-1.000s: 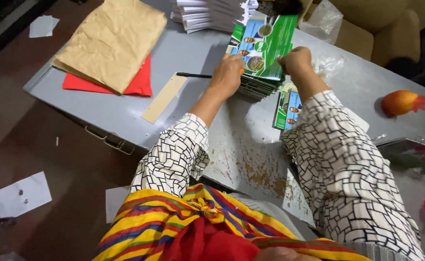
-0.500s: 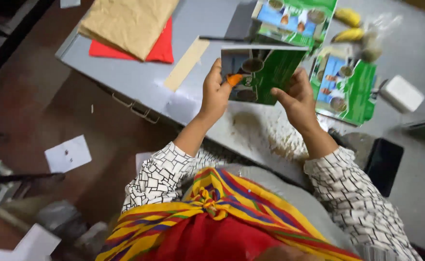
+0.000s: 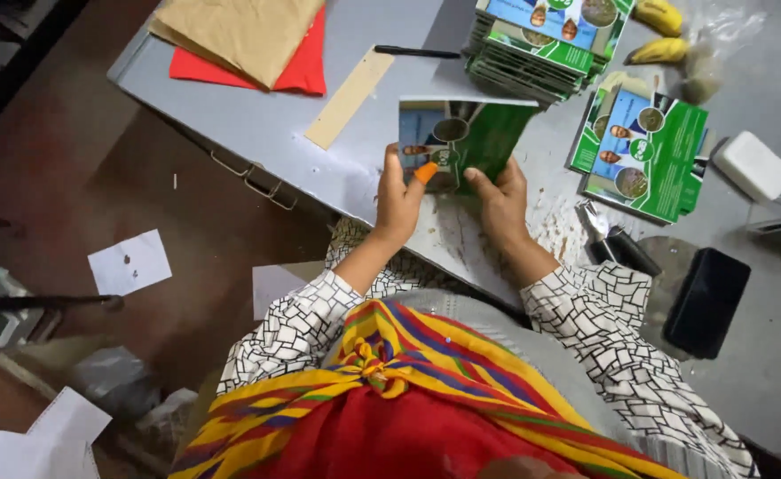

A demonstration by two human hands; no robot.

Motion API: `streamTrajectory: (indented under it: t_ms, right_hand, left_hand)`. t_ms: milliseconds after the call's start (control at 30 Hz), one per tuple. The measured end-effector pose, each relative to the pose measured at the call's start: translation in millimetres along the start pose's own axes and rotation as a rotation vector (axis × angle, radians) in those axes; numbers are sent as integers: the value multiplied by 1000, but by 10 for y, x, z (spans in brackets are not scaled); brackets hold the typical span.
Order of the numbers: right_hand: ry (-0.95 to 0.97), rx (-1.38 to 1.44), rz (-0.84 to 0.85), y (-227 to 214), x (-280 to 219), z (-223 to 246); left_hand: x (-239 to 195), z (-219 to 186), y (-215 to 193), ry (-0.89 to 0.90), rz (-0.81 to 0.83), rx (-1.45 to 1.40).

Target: The person is inspecting printed calendars by flipping through the pages and then stacking them neatly on a production table.

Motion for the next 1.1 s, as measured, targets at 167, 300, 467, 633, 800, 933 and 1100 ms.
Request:
streamTrajectory:
  t_ms: [167, 300, 467, 633, 800, 933, 1100]
  right_hand:
    - [228, 56, 137, -48, -33, 203]
    - [331, -436, 172, -412, -101, -438]
    - [42, -695, 45, -67, -334, 148]
    - [372, -30, 222, -331, -179, -108]
    - [106, -592, 29, -121, -328, 174]
    - [372, -212, 106, -294, -349, -177]
    - [350, -152, 100, -302, -295, -264]
  left_hand:
    - [51, 396, -103, -226, -65, -69]
    - [-17, -302, -103, -404, -56, 141]
    - [-168, -186, -161, -90, -88, 402]
    - [7, 12, -248, -180, 67, -187]
    - [-260, -321, -265, -195, -87, 188]
    - [-195, -170, -399, -320, -31, 141]
    - [-107, 183, -406, -331, 3, -85]
Point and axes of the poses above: each hand's wrist, its own x-axis towards the middle knuckle, its own y-axis out of the palm, z = x × y, the point moved 5 cm from there along x, towards the middle knuckle, and after that the axes turned 1 degree about -y, right-handed, at the moved point
